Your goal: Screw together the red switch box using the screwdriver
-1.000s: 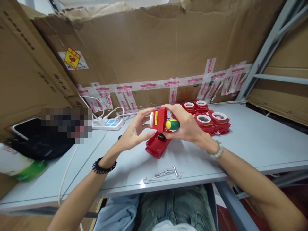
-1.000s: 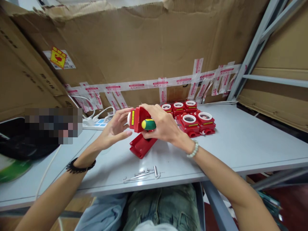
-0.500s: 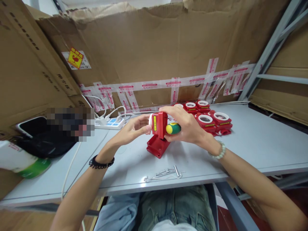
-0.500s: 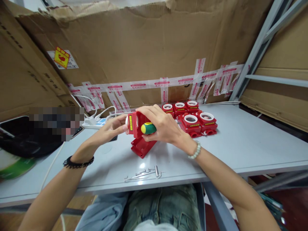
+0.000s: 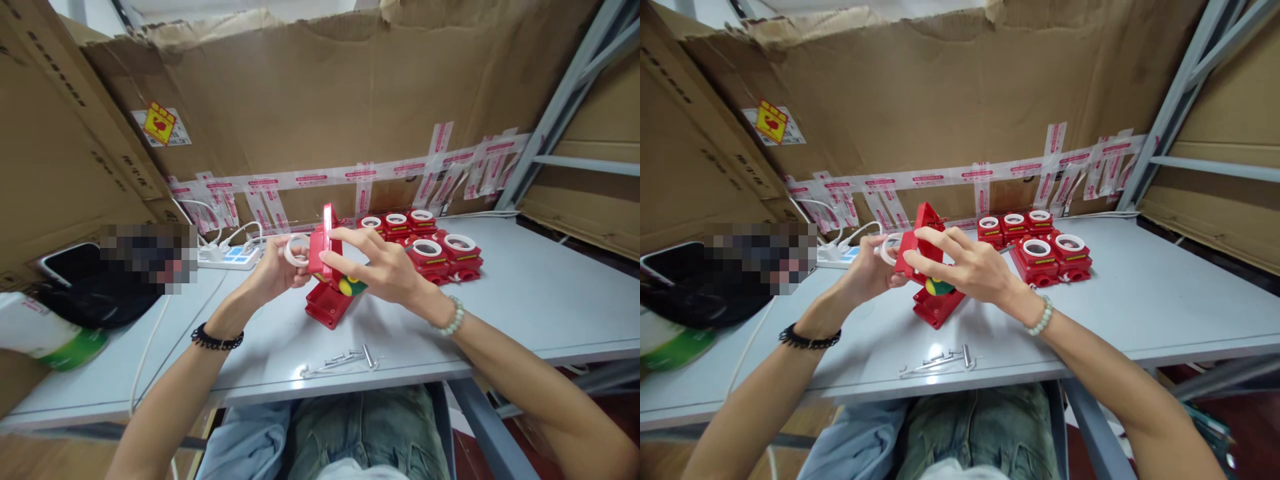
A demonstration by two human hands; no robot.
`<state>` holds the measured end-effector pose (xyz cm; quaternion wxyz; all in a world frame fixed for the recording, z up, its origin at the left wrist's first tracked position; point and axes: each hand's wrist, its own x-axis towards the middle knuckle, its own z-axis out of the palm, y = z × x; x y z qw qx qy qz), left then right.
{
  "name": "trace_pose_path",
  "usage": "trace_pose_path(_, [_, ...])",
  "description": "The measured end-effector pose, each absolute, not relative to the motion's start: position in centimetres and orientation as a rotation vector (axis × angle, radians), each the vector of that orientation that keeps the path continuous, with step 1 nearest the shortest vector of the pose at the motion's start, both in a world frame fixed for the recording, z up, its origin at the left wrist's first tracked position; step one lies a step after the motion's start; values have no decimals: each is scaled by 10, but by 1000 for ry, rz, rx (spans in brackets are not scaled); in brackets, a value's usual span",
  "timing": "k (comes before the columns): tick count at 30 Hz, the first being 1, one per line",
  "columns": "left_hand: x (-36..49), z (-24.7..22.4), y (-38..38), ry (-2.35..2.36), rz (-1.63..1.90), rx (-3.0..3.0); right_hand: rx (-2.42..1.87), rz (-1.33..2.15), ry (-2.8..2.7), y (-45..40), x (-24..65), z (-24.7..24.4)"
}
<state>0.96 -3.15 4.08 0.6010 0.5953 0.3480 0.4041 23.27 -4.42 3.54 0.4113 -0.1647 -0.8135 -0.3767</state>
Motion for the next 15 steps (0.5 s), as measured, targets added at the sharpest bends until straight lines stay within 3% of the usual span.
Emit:
trace_pose_path(6, [-50,47,-21,1585,1225,1852,-604,-582,-2068,-37,240,36])
trace_pose_path(8, [-85,44,-21,2060,882,2087,-640,-450,-2071,-35,242,36])
trace_pose_path(10, [-116,37,-20,2196,388,2128,-647,-330,-2062,-34,242,37])
trace_pose_path(15, [-146,16,-19,2148,282,2079,-630,-129,-1993,-39,240,39])
